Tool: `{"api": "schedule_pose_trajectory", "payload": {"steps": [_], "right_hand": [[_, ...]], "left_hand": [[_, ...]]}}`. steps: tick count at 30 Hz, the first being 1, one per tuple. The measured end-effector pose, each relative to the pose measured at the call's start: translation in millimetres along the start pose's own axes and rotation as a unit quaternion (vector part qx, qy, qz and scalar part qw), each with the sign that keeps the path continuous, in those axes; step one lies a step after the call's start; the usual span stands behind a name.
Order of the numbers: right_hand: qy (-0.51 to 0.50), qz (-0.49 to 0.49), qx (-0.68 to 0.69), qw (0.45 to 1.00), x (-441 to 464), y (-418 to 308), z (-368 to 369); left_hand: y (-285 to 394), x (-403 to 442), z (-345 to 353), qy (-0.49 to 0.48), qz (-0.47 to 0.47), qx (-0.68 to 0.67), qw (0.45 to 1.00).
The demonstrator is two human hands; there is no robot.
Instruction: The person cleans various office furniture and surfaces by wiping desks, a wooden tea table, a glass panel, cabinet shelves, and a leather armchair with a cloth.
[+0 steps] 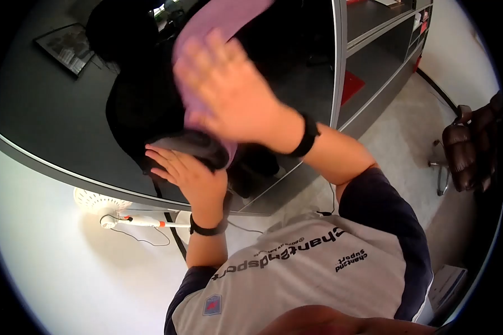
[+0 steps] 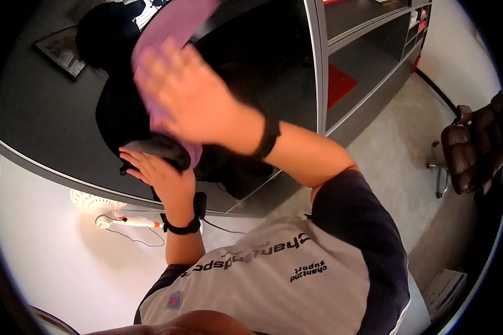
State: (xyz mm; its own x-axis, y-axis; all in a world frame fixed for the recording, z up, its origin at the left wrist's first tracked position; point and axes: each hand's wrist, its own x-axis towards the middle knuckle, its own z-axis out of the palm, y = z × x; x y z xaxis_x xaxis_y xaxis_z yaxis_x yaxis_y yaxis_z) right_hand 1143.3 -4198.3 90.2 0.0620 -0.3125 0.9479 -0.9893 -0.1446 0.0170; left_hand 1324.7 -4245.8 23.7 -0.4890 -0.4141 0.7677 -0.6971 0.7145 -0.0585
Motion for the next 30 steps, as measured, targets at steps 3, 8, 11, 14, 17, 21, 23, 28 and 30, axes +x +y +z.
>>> {"api": "schedule_pose_trajectory", "payload": {"steps": [3, 8, 11, 14, 17, 21, 23, 28, 30], "right_hand": [[-0.044, 0.012, -0.075, 0.996, -11.3, 22.3, -6.9], [0.128, 0.243, -0.145, 0.951, -56.8, 134.5, -39.3], [0.097, 0.304, -0.103, 0.942, -115.9, 115.6, -8.2], [0.039, 0.307, -0.089, 0.947, -194.6, 70.1, 30.9], [0.040, 0.310, -0.074, 0.947, -225.8, 70.3, 40.0], [0.117, 0.268, -0.083, 0.953, -112.7, 114.8, -5.7], [0.107, 0.238, -0.127, 0.957, -58.9, 126.8, -32.8], [0.140, 0.298, -0.105, 0.938, -77.6, 163.7, -39.2], [0.126, 0.347, -0.080, 0.926, -147.7, 173.6, -16.9]], "left_hand": [[-9.4, -9.9, 8.8, 0.007, 0.016, 0.035, 0.999], [13.0, -36.7, 27.3, -0.102, 0.017, 0.064, 0.993], [35.8, -57.0, 56.1, -0.117, 0.027, 0.023, 0.992], [30.9, -87.0, 80.5, -0.213, 0.068, 0.032, 0.974], [22.4, -93.9, 82.4, -0.150, 0.105, 0.069, 0.981], [36.3, -39.6, 69.5, -0.046, 0.102, 0.098, 0.989], [52.0, -3.1, 57.0, -0.009, 0.072, 0.094, 0.993], [75.7, 6.7, 70.0, -0.012, 0.076, 0.090, 0.993], [78.1, -29.1, 96.2, -0.069, 0.103, 0.122, 0.985]]}}
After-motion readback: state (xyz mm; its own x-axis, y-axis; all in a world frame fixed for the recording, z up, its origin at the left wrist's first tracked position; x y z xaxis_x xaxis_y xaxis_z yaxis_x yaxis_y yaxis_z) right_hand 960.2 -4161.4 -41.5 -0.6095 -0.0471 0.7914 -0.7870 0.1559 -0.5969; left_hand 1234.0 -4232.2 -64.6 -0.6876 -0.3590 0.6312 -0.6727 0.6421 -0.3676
